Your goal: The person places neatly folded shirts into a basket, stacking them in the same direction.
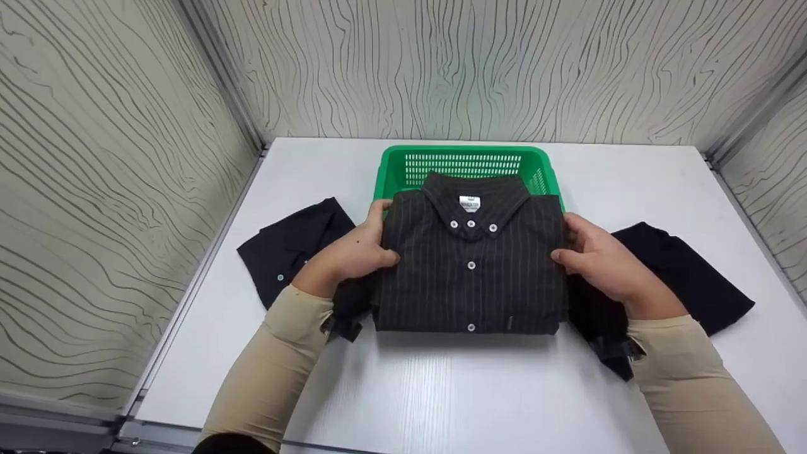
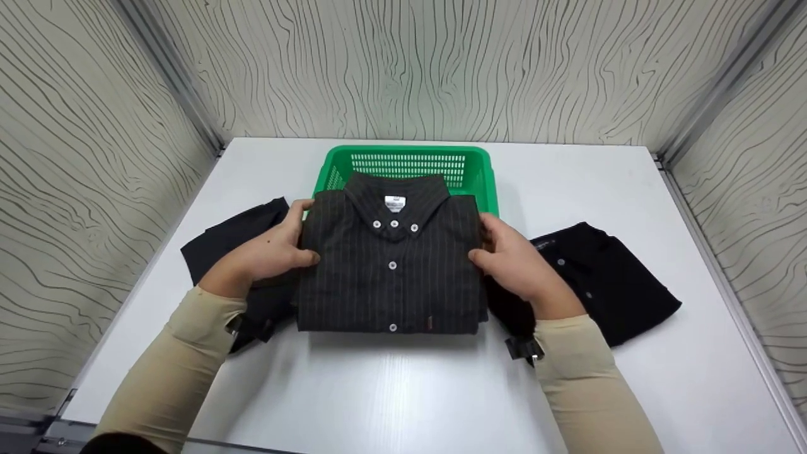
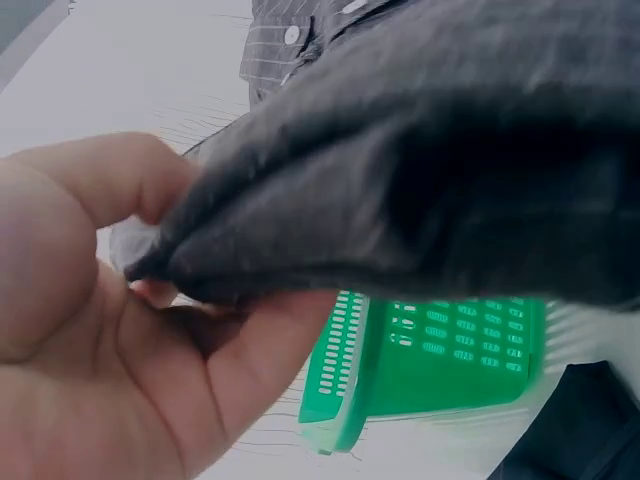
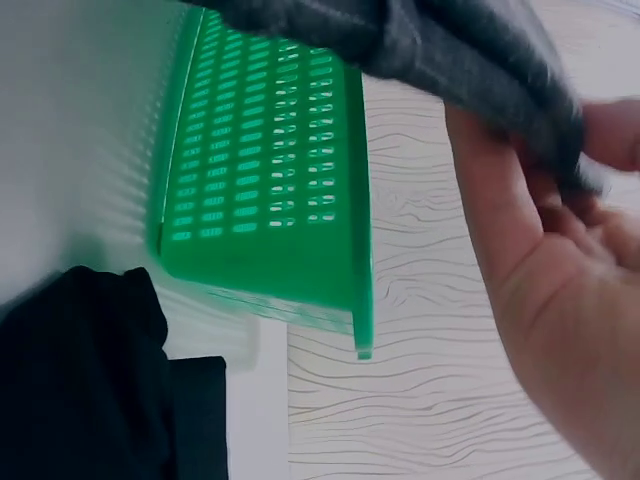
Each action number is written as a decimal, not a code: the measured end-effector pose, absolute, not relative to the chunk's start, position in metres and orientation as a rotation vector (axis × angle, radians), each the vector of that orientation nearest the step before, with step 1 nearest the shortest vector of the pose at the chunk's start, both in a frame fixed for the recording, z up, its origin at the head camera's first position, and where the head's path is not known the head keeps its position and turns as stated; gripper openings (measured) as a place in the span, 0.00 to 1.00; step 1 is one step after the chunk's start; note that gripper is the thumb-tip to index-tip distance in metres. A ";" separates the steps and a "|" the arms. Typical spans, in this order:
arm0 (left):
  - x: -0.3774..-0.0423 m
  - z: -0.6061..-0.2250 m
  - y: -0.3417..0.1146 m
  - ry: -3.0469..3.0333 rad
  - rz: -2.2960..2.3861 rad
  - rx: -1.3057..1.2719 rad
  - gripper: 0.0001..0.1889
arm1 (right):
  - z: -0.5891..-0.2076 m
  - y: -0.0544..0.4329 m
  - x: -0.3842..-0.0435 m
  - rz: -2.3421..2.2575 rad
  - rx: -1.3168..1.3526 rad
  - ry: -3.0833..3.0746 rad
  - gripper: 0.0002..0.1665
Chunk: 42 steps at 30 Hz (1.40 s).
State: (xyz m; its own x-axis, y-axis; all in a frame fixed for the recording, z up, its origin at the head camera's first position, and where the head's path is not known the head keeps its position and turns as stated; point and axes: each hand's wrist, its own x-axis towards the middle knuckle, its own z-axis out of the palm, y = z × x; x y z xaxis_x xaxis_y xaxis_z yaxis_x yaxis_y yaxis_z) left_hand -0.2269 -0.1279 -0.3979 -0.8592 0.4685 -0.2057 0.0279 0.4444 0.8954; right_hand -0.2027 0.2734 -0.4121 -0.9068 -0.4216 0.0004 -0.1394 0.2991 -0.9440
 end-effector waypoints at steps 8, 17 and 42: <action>-0.235 -0.402 -0.124 2.375 1.404 0.270 0.48 | -0.411 0.261 -0.214 -1.358 -0.333 2.722 0.31; -0.249 -0.407 -0.111 2.563 1.319 0.201 0.38 | -0.407 0.257 -0.236 -1.218 -0.354 2.885 0.33; -0.289 -0.392 -0.106 2.732 1.400 0.343 0.20 | -0.382 0.252 -0.291 -1.295 -0.240 2.776 0.24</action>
